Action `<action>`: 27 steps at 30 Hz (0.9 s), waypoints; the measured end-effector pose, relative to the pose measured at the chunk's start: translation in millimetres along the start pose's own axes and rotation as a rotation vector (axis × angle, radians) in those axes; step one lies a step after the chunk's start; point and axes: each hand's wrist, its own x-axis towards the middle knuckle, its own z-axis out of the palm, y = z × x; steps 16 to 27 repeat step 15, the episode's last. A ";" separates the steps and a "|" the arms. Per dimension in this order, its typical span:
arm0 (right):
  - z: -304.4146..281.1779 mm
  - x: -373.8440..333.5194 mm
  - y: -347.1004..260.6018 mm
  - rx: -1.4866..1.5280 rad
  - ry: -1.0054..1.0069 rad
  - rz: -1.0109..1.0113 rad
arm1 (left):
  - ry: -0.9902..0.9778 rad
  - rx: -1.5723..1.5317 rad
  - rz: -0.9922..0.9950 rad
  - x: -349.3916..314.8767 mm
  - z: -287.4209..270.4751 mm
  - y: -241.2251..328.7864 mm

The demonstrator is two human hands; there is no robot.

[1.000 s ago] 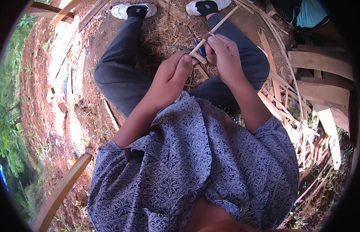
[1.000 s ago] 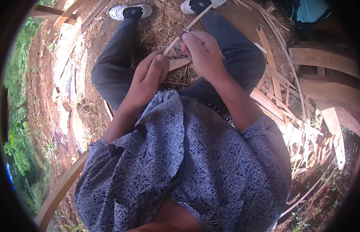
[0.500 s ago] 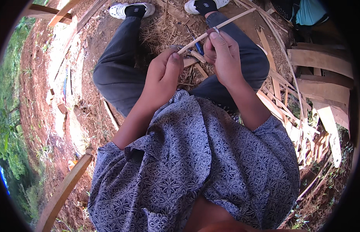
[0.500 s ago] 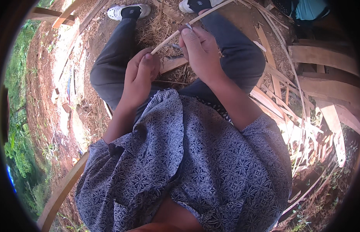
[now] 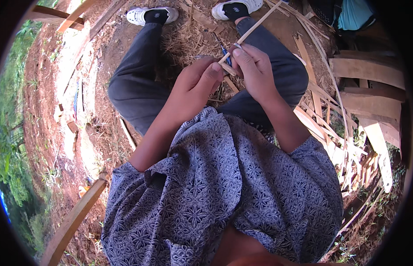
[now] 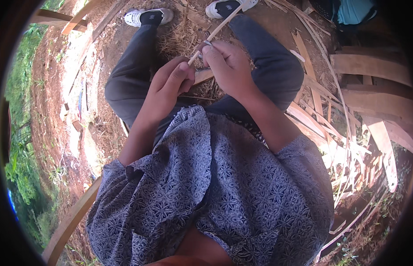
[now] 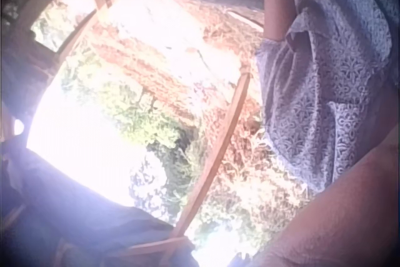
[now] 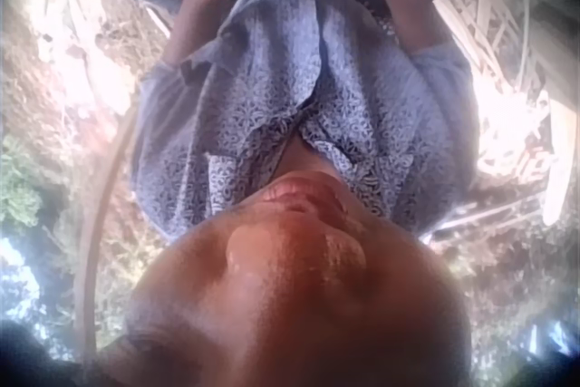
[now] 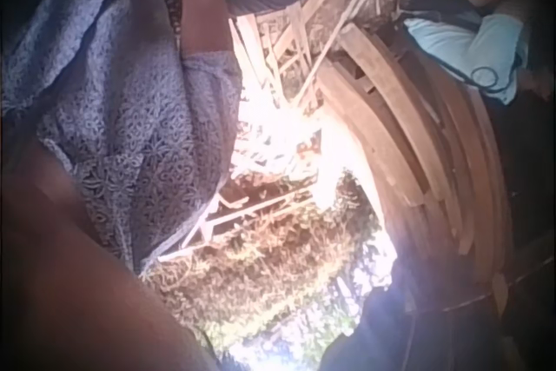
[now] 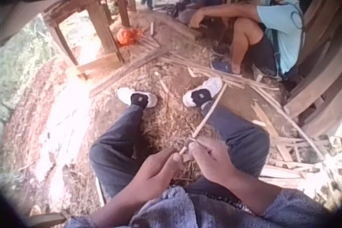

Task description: The person sits on the ground and uses a knife to shave thin strips from a small piece of wood. They repeatedly scrape the blade along the wood to create fine shavings, occasionally inspecting the result.

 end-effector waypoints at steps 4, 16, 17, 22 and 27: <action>-1.6 0.2 8.3 -0.012 -0.023 -0.017 | -0.011 0.144 0.010 2.1 1.9 -5.7; -27.3 6.6 4.8 -0.084 -0.140 0.009 | 0.019 0.119 -0.012 -7.9 5.9 -7.7; -27.3 6.6 4.8 -0.084 -0.140 0.009 | 0.019 0.119 -0.012 -7.9 5.9 -7.7; -27.3 6.6 4.8 -0.084 -0.140 0.009 | 0.019 0.119 -0.012 -7.9 5.9 -7.7; -27.3 6.6 4.8 -0.084 -0.140 0.009 | 0.019 0.119 -0.012 -7.9 5.9 -7.7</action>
